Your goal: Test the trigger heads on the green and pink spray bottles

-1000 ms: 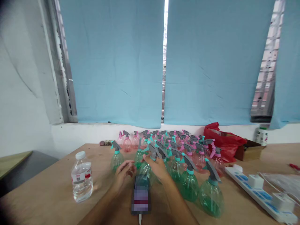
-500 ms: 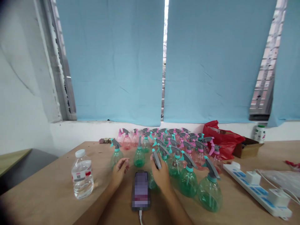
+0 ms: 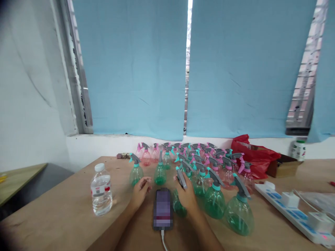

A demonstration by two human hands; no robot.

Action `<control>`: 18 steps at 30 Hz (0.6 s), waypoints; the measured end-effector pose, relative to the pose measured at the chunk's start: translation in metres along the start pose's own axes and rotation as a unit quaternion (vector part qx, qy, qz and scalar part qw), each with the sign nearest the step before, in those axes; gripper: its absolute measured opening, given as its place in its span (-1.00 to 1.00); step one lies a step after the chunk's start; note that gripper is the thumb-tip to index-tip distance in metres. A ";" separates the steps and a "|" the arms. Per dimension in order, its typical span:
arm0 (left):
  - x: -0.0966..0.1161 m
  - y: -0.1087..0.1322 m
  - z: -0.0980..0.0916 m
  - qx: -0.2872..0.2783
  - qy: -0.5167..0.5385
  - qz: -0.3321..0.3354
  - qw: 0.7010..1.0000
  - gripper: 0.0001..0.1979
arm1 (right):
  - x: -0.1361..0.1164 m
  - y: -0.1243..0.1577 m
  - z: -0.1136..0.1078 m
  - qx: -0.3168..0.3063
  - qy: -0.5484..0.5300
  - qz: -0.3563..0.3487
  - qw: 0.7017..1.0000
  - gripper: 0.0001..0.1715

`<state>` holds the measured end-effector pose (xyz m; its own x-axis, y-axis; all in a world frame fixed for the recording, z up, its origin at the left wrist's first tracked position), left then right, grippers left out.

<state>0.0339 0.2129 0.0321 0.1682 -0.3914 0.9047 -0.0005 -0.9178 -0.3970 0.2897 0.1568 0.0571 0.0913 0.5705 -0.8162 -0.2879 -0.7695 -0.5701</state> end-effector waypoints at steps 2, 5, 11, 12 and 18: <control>-0.002 0.000 -0.001 0.006 0.003 -0.006 1.000 -0.54 | 0.004 -0.003 0.003 -0.031 -0.032 0.015 0.999 -0.54; -0.003 0.000 -0.001 0.005 0.009 -0.020 1.000 -0.57 | 0.006 -0.004 0.007 -0.067 -0.068 0.020 0.995 -0.52; -0.001 0.002 -0.003 0.006 0.009 -0.037 0.999 -0.60 | 0.006 -0.003 0.009 -0.087 -0.059 0.025 0.994 -0.50; -0.001 0.002 -0.003 0.006 0.011 -0.038 0.999 -0.59 | 0.006 -0.003 0.008 -0.081 -0.057 0.024 0.995 -0.50; -0.001 0.003 -0.004 0.015 0.019 -0.034 0.999 -0.55 | 0.007 -0.003 0.002 -0.040 -0.024 0.032 0.998 -0.51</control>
Point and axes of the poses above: each hand's wrist, its own y-axis away from the middle knuckle, its own z-axis out of the palm, x = y × z, the point moved 7 cm from there along -y, towards the middle knuckle, and after that the axes turned 4 degrees about -y, right-handed, at the moved point
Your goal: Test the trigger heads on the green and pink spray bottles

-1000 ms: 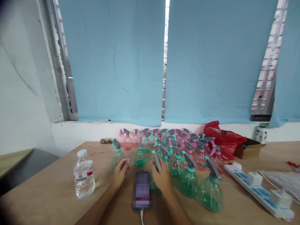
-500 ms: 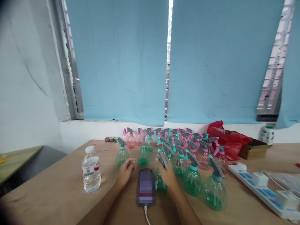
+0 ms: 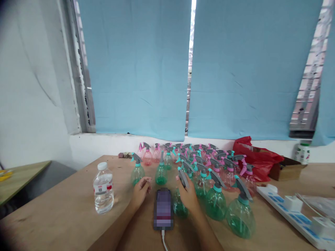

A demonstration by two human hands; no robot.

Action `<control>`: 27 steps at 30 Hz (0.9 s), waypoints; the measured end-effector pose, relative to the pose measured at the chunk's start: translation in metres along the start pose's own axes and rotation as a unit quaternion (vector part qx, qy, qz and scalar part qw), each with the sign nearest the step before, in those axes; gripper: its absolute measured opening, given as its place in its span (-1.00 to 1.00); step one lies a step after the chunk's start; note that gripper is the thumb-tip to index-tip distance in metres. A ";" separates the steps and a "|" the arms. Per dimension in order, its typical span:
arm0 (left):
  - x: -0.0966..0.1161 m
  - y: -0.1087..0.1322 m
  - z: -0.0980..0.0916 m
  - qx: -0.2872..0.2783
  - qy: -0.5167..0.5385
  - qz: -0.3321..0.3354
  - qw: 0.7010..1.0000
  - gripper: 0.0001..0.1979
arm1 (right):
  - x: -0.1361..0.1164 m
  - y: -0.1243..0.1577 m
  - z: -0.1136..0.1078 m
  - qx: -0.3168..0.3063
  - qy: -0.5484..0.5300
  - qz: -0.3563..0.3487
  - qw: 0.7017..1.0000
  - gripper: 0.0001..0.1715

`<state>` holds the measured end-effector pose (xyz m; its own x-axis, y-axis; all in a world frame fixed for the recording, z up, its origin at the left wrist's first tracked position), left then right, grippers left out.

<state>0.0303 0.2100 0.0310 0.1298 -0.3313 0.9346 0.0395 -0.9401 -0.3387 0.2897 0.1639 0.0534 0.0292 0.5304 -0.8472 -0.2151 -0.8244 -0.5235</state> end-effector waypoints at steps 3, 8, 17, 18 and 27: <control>-0.001 0.000 0.000 0.003 0.003 0.001 1.000 -0.55 | -0.001 0.001 -0.001 0.007 -0.006 0.000 1.000 -0.52; -0.004 -0.001 0.000 0.002 0.002 0.002 1.000 -0.53 | -0.003 0.002 0.001 0.002 -0.024 -0.009 1.000 -0.46; -0.007 -0.004 0.002 -0.012 -0.013 0.002 1.000 -0.55 | 0.002 0.001 0.001 0.001 -0.016 0.006 1.000 -0.40; -0.008 -0.004 0.002 -0.013 -0.017 0.000 1.000 -0.55 | 0.003 0.001 0.000 0.007 -0.013 0.007 1.000 -0.40; -0.015 -0.005 0.002 -0.018 -0.026 0.000 0.999 -0.55 | -0.001 0.001 0.000 0.016 0.007 -0.005 1.000 -0.47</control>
Point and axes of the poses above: each hand's wrist, its own y-axis away from the middle knuckle, its own z-axis out of the palm, x = y × z, the point moved 7 cm from there along -y, towards the middle knuckle, and after that the axes turned 4 degrees about -y, right-handed, at the moved point
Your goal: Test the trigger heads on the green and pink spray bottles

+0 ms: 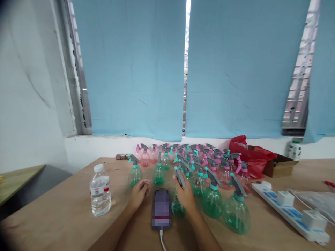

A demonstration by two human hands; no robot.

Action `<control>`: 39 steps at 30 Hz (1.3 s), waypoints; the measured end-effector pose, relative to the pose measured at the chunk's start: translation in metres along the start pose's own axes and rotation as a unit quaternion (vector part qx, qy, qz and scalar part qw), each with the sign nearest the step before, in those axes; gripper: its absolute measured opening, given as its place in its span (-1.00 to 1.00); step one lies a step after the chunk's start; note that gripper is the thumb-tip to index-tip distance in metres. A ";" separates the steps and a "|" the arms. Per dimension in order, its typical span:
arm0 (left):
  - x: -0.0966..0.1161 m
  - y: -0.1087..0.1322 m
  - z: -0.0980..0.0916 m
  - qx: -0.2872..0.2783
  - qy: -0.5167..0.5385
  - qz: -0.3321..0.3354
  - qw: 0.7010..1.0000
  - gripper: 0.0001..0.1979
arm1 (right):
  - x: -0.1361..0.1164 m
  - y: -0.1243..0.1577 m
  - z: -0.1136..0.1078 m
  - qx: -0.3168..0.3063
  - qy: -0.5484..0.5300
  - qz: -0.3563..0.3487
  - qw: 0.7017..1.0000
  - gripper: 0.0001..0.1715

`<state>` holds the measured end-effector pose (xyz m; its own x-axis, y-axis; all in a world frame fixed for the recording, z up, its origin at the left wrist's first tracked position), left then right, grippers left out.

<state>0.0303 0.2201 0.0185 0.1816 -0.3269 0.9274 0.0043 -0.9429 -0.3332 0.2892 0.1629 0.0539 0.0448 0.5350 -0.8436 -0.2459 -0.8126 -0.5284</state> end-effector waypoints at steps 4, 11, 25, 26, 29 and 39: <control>-0.002 -0.001 0.000 0.003 0.004 0.001 1.000 -0.58 | -0.002 0.002 0.002 -0.013 -0.023 -0.008 1.000 -0.44; 0.001 0.001 0.001 -0.005 0.004 0.003 1.000 -0.59 | 0.003 -0.001 -0.001 0.006 -0.016 -0.001 1.000 -0.42; 0.000 0.002 0.002 -0.010 -0.017 0.007 1.000 -0.61 | 0.007 0.000 0.000 -0.027 -0.041 0.000 0.999 -0.42; 0.000 0.002 0.002 -0.010 -0.017 0.008 1.000 -0.62 | 0.007 0.000 0.000 -0.026 -0.038 0.001 0.999 -0.42; 0.001 0.003 0.002 -0.012 -0.013 0.011 1.000 -0.63 | 0.007 -0.001 0.001 -0.035 -0.020 0.001 0.999 -0.44; -0.001 0.004 0.002 -0.018 -0.007 0.013 1.000 -0.63 | 0.006 -0.002 0.002 -0.027 0.004 0.007 1.000 -0.45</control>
<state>0.0323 0.2172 0.0161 0.1950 -0.3500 0.9162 -0.0362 -0.9361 -0.3499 0.2882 0.1684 0.0498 0.0487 0.5222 -0.8515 -0.1946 -0.8312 -0.5209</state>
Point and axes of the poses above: each hand's wrist, its own y-axis away from the middle knuckle, its own z-axis out of the palm, x = y × z, the point moved 7 cm from there along -y, towards the middle knuckle, and after that the axes turned 4 degrees about -y, right-handed, at the moved point
